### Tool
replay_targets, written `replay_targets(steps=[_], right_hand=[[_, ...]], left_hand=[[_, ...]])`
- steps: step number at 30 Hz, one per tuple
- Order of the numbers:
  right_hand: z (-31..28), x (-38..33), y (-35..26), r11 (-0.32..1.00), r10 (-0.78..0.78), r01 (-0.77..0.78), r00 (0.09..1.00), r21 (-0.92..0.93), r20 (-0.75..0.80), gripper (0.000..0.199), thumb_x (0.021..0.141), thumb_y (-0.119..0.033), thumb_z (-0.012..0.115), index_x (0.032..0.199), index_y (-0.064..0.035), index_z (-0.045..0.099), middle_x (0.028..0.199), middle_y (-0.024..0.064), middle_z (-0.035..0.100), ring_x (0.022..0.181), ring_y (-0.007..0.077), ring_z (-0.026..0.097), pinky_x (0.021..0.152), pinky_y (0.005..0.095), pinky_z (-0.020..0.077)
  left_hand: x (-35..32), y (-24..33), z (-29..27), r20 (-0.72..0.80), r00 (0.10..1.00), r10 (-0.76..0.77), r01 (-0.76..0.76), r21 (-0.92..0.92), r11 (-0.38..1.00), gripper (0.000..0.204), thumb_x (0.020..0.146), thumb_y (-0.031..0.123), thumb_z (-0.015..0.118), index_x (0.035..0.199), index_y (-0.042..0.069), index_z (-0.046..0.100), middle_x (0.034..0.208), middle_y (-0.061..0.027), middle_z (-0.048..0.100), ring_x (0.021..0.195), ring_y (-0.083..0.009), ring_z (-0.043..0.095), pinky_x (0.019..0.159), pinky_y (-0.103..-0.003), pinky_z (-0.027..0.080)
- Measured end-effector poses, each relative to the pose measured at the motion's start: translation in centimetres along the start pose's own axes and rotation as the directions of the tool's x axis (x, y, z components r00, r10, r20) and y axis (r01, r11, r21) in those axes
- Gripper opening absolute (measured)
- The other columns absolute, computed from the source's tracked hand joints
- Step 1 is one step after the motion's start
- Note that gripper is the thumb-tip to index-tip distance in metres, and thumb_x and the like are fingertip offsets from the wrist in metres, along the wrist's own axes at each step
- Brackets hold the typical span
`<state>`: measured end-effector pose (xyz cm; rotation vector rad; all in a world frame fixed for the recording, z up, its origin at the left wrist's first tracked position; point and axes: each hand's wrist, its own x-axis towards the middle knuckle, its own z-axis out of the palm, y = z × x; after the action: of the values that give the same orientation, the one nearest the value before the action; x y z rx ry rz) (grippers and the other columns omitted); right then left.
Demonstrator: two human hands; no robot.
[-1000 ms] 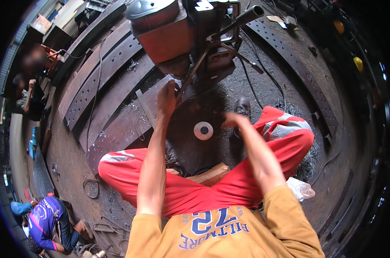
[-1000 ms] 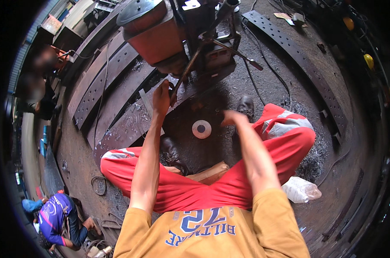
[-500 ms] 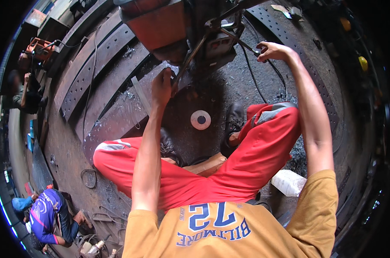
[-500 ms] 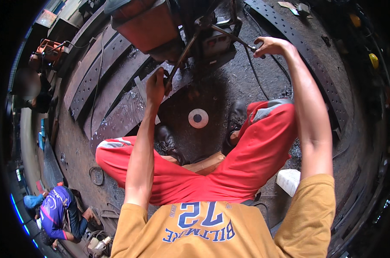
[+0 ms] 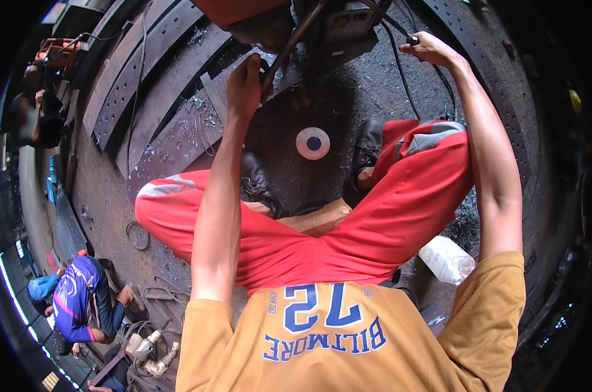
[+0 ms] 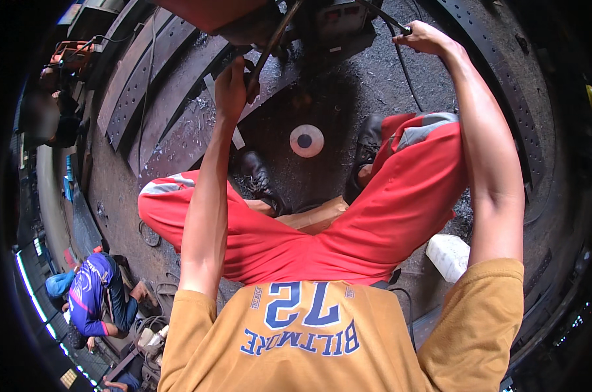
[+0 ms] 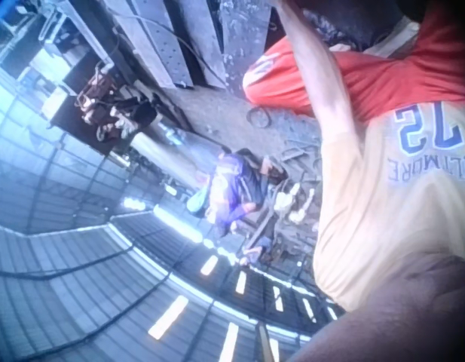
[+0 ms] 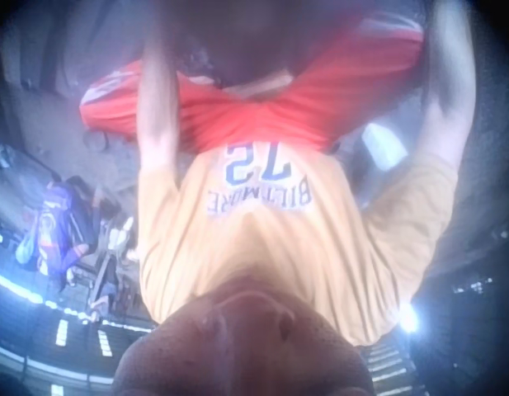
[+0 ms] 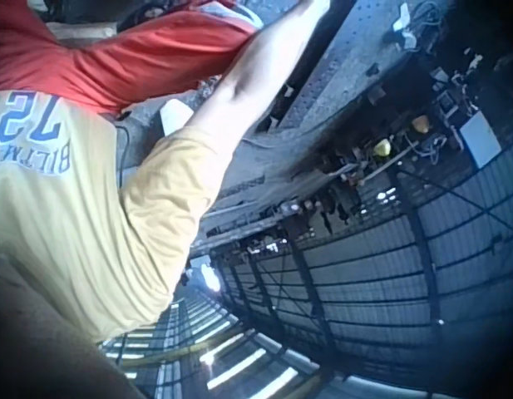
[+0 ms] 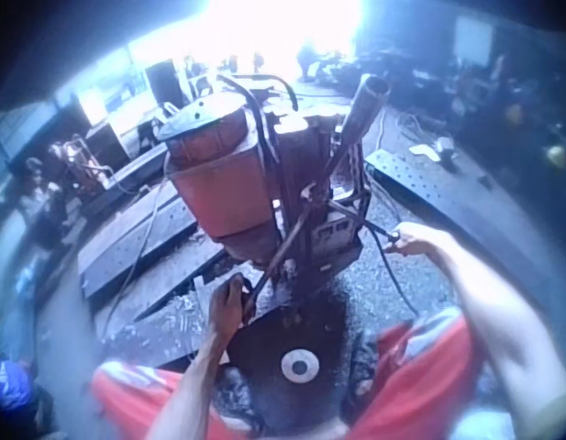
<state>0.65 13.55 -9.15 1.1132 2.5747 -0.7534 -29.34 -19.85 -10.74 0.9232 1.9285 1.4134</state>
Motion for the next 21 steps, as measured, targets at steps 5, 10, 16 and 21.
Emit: replay_targets(steps=[5,10,16,21], right_hand=[[0.3,-0.3,0.3,1.000,0.021,-0.020,0.999,0.012,-0.024,0.053,0.089,-0.052,0.071,0.082,-0.0003,0.065,0.058,0.0026,0.050,0.056,0.0131,0.051,0.052,0.0358,0.0419],[0.2,-0.1,-0.5,0.999,0.046,-0.046,0.999,0.017,0.010,0.050,0.089,-0.049,0.073,0.081,0.0006,0.066,0.062,0.0068,0.055,0.061,0.0169,0.055,0.058,0.0396,0.0454],[-0.3,-0.4,-0.6,0.997,0.039,-0.038,0.999,-0.065,0.009,0.051,0.090,-0.047,0.072,0.083,0.0032,0.067,0.065,0.0086,0.056,0.062,0.0185,0.055,0.061,0.0406,0.0471],[0.1,-0.6,-0.5,0.999,0.013,-0.015,0.999,-0.030,-0.037,0.051,0.090,-0.046,0.072,0.084,0.0041,0.067,0.067,0.0108,0.059,0.063,0.0202,0.058,0.062,0.0413,0.0483]], left_hand=[[0.0,-0.1,0.2,-0.007,0.999,-0.040,0.040,0.036,0.999,0.049,0.105,0.039,0.041,0.090,-0.001,0.066,0.053,-0.0069,0.059,0.043,-0.0138,0.055,0.044,-0.032,0.041],[-0.4,-0.6,0.0,-0.007,0.999,-0.054,0.053,-0.096,0.994,0.051,0.106,0.040,0.038,0.091,-0.001,0.063,0.053,-0.0078,0.059,0.040,-0.0138,0.051,0.040,-0.030,0.037],[-0.4,-0.4,0.4,-0.033,0.998,-0.050,0.045,-0.138,0.989,0.053,0.108,0.043,0.032,0.097,-0.001,0.060,0.053,-0.0089,0.056,0.039,-0.0148,0.049,0.040,-0.030,0.035],[-0.2,-1.0,0.2,-0.006,0.999,-0.042,0.040,-0.201,0.979,0.051,0.108,0.040,0.031,0.097,-0.002,0.059,0.054,-0.0111,0.059,0.039,-0.0153,0.050,0.040,-0.031,0.036]])
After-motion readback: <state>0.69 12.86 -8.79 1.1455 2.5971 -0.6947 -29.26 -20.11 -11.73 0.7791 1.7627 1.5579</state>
